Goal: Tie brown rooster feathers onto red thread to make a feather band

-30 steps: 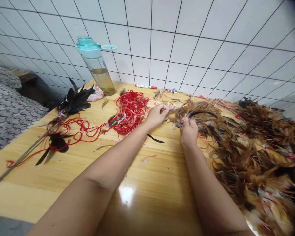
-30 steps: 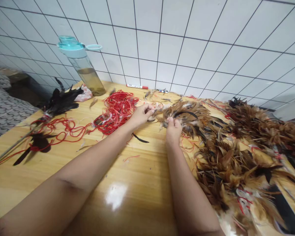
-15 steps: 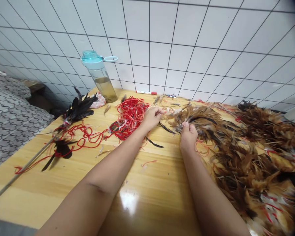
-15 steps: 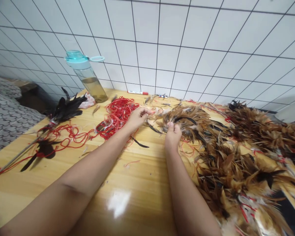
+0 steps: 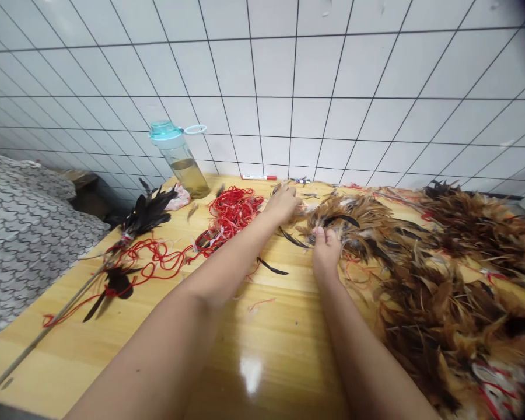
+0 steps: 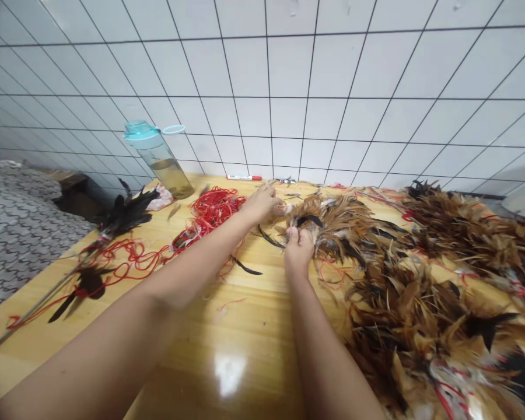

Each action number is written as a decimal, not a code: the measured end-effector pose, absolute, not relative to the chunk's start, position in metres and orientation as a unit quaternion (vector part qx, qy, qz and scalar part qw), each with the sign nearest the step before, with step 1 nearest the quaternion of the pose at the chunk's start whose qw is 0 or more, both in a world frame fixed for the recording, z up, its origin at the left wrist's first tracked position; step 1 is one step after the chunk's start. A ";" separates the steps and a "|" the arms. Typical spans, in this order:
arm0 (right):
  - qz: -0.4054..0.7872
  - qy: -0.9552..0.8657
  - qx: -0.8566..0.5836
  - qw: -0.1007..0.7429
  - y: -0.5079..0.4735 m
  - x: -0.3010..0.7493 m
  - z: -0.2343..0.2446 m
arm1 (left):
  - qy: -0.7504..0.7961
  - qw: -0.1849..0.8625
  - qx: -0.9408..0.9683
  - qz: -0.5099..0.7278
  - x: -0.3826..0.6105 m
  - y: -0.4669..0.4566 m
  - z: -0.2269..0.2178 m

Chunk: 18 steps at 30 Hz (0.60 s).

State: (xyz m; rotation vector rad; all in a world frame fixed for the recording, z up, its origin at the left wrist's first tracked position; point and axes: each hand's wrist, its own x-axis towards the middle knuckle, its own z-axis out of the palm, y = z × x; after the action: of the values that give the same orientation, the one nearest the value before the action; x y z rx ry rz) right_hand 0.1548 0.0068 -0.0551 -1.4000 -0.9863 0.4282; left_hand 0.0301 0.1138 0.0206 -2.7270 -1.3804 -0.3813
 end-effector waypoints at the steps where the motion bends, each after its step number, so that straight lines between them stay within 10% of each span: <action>1: 0.183 -0.436 -0.613 0.633 0.007 0.155 -0.056 | -0.443 0.034 -0.889 -0.111 0.030 0.115 0.017; 9: 0.178 -0.456 -0.615 0.618 0.013 0.157 -0.061 | -0.459 -0.054 -0.844 -0.271 0.003 0.113 0.005; 18: 0.188 -0.464 -0.610 0.614 0.010 0.157 -0.054 | -0.372 -0.581 -0.598 -0.408 0.013 0.053 0.009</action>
State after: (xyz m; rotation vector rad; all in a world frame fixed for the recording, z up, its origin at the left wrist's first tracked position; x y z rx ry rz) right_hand 0.1573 0.0104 -0.0542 -1.4057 -1.0697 0.4344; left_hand 0.0132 0.0527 0.0090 -3.2173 -2.0044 -2.1972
